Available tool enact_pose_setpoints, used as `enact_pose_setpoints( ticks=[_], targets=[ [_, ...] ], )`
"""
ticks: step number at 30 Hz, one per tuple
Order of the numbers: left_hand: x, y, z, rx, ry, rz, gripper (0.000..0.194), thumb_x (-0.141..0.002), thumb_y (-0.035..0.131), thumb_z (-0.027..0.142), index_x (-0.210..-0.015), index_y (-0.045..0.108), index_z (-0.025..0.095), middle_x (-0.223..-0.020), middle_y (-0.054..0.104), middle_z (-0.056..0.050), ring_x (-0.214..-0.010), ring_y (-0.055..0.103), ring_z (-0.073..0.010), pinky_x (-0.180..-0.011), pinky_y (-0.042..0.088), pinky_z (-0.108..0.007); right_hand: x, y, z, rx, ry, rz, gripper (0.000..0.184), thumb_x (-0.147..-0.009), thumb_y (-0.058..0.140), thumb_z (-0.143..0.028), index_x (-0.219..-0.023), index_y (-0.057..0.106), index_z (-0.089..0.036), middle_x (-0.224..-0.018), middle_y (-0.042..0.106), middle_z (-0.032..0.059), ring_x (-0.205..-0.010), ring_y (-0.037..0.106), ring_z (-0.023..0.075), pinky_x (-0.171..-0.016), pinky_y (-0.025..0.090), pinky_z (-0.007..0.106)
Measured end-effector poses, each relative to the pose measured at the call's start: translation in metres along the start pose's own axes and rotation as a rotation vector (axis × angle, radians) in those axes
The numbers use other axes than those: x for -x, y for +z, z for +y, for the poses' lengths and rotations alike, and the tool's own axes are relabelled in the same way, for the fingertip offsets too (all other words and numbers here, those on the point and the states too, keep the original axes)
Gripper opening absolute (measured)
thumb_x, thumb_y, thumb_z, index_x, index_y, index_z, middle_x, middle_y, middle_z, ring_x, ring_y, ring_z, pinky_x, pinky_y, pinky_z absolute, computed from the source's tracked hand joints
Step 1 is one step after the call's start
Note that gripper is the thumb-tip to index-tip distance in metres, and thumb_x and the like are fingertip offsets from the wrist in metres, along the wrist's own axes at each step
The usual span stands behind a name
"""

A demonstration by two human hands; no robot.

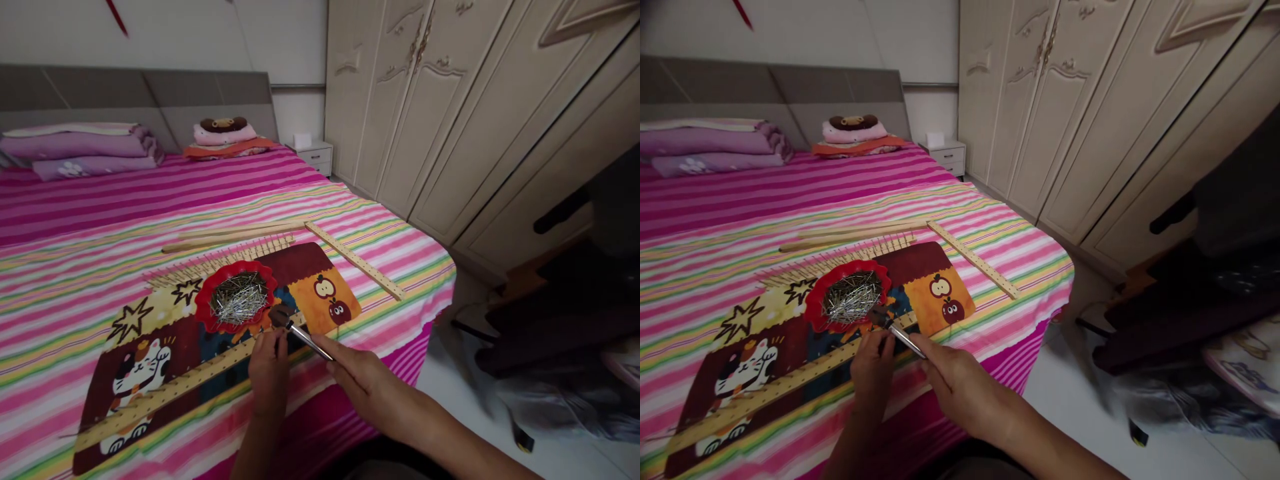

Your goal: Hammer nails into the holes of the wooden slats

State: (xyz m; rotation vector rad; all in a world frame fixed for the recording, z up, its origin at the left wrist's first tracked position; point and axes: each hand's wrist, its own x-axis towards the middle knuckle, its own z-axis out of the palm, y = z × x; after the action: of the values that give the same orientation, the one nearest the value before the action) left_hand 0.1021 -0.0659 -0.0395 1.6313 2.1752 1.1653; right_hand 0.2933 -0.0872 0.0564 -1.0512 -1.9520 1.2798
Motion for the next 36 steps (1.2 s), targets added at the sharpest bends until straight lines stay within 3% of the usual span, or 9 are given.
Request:
enact_pose_setpoints(
  ticks=[5, 9, 13, 17, 21, 25, 29, 33, 36],
  targets=[
    [0.001, 0.000, 0.000, -0.031, 0.011, 0.013, 0.020, -0.085, 0.045, 0.028, -0.072, 0.058, 0.021, -0.072, 0.058, -0.003, -0.073, 0.056, -0.0162, -0.071, 0.042, -0.028, 0.005, -0.001, 0.000, -0.010, 0.051, 0.002, 0.045, -0.092, 0.042, -0.027, -0.136, 0.051, -0.026, -0.089, 0.069, 0.0042, -0.074, 0.062, 0.0175, -0.072, 0.050, 0.031],
    [0.001, 0.005, -0.003, 0.014, 0.045, 0.040, 0.021, -0.087, 0.044, 0.030, -0.077, 0.059, 0.021, -0.078, 0.061, -0.004, -0.078, 0.058, -0.0164, -0.076, 0.044, -0.028, 0.003, -0.004, 0.016, -0.191, 0.108, 0.211, 0.048, -0.089, 0.048, -0.033, -0.135, 0.052, -0.023, -0.063, 0.056, -0.0018, -0.052, 0.048, 0.0112, -0.051, 0.043, 0.023],
    [0.006, 0.005, -0.007, 0.073, 0.086, 0.087, 0.022, -0.086, 0.046, 0.033, -0.084, 0.062, 0.020, -0.082, 0.064, -0.005, -0.077, 0.060, -0.0167, -0.074, 0.047, -0.029, -0.006, -0.008, 0.050, -0.624, 0.417, 0.451, 0.059, -0.082, 0.057, -0.036, -0.138, 0.045, -0.023, -0.056, 0.046, -0.0060, -0.040, 0.036, 0.0071, -0.035, 0.027, 0.017],
    [0.006, -0.022, -0.003, 0.024, 0.092, 0.124, 0.026, -0.085, 0.047, 0.035, -0.095, 0.064, 0.019, -0.089, 0.066, -0.006, -0.081, 0.062, -0.0169, -0.075, 0.048, -0.029, -0.004, -0.008, 0.085, -0.965, 0.550, 0.528, 0.062, -0.078, 0.060, -0.032, -0.136, 0.040, -0.026, -0.054, 0.046, -0.0074, -0.035, 0.033, 0.0050, -0.032, 0.020, 0.012],
    [-0.025, -0.069, 0.002, -0.197, 0.044, 0.145, 0.027, -0.085, 0.047, 0.036, -0.092, 0.067, 0.020, -0.090, 0.067, -0.006, -0.083, 0.061, -0.0182, -0.076, 0.047, -0.029, 0.003, -0.006, 0.103, -1.064, 0.529, 0.525, 0.056, -0.078, 0.062, -0.032, -0.131, 0.043, -0.028, -0.054, 0.047, -0.0073, -0.035, 0.033, 0.0043, -0.031, 0.021, 0.011],
    [-0.077, -0.095, -0.001, -0.534, -0.078, -0.101, 0.028, -0.082, 0.045, 0.029, -0.091, 0.070, 0.017, -0.094, 0.069, -0.011, -0.090, 0.062, -0.0248, -0.080, 0.045, -0.034, 0.003, -0.004, 0.109, -1.073, 0.526, 0.517, 0.056, -0.078, 0.062, -0.032, -0.131, 0.041, -0.029, -0.052, 0.047, -0.0078, -0.034, 0.033, 0.0045, -0.031, 0.021, 0.011],
    [-0.107, -0.088, -0.003, -0.748, -0.206, -0.442, 0.026, -0.075, 0.050, 0.030, -0.084, 0.072, 0.019, -0.096, 0.070, -0.014, -0.092, 0.064, -0.0315, -0.075, 0.045, -0.038, 0.002, -0.003, 0.114, -1.082, 0.522, 0.523, 0.057, -0.077, 0.062, -0.033, -0.131, 0.041, -0.030, -0.053, 0.047, -0.0080, -0.034, 0.033, 0.0041, -0.031, 0.020, 0.010],
    [-0.119, -0.081, -0.003, -0.741, -0.327, -0.500, 0.025, -0.071, 0.053, 0.033, -0.081, 0.072, 0.020, -0.101, 0.070, -0.017, -0.092, 0.064, -0.0332, -0.071, 0.044, -0.037, 0.002, -0.003, 0.116, -1.090, 0.532, 0.514, 0.058, -0.078, 0.062, -0.033, -0.132, 0.040, -0.030, -0.052, 0.048, -0.0077, -0.034, 0.033, 0.0040, -0.032, 0.019, 0.010],
    [-0.121, -0.090, -0.008, -0.674, -0.299, -0.479, 0.019, -0.070, 0.054, 0.031, -0.068, 0.068, 0.019, -0.084, 0.071, -0.015, -0.080, 0.065, -0.0280, -0.063, 0.042, -0.032, 0.002, -0.003, 0.115, -1.092, 0.528, 0.515, 0.059, -0.078, 0.061, -0.033, -0.133, 0.039, -0.030, -0.052, 0.048, -0.0077, -0.034, 0.033, 0.0040, -0.032, 0.019, 0.010]
  ],
)
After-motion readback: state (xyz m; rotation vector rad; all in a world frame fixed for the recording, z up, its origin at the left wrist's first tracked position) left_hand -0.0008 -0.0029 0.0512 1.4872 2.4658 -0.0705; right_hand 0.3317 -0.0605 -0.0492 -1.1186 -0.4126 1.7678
